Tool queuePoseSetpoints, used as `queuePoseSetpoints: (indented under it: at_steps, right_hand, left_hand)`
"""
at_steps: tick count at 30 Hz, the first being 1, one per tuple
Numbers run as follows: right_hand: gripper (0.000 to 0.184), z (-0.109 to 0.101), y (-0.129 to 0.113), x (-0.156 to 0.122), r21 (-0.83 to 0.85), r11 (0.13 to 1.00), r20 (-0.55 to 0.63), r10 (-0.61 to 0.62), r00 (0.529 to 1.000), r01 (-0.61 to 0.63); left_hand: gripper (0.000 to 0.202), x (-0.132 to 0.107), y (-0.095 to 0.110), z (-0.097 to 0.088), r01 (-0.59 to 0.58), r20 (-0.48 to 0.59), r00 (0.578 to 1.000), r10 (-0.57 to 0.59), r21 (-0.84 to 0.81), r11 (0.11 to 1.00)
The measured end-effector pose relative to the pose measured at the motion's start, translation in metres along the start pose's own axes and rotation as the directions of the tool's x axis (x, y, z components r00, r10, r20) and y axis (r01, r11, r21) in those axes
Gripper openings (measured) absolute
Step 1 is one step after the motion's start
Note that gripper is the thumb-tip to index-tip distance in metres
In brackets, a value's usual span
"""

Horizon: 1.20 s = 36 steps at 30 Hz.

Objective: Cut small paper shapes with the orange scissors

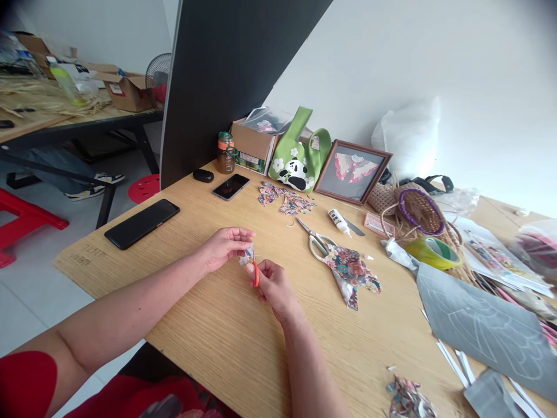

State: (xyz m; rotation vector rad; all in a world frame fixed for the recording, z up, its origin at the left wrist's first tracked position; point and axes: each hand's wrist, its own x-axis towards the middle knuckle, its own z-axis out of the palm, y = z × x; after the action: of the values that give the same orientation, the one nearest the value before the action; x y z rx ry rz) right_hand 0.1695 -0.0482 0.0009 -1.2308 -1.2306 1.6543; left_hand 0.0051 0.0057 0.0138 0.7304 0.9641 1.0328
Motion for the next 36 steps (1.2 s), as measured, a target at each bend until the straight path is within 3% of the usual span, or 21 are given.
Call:
queuePoseSetpoints:
  at_steps: [22,36]
  right_hand:
    - [0.055,0.0000,0.0034,0.0025,-0.004,0.999,-0.053,-0.038,0.998,0.038]
    - [0.051,0.0006,0.0040,0.0035,-0.104,0.993,-0.122,-0.060,0.991,0.047]
  left_hand:
    - [0.036,0.0006,-0.0041,-0.0028,-0.036,0.100,0.994,0.033,0.029,0.999]
    - [0.039,-0.0009,-0.0031,-0.0005,-0.065,0.092,0.994,0.062,0.030,0.997]
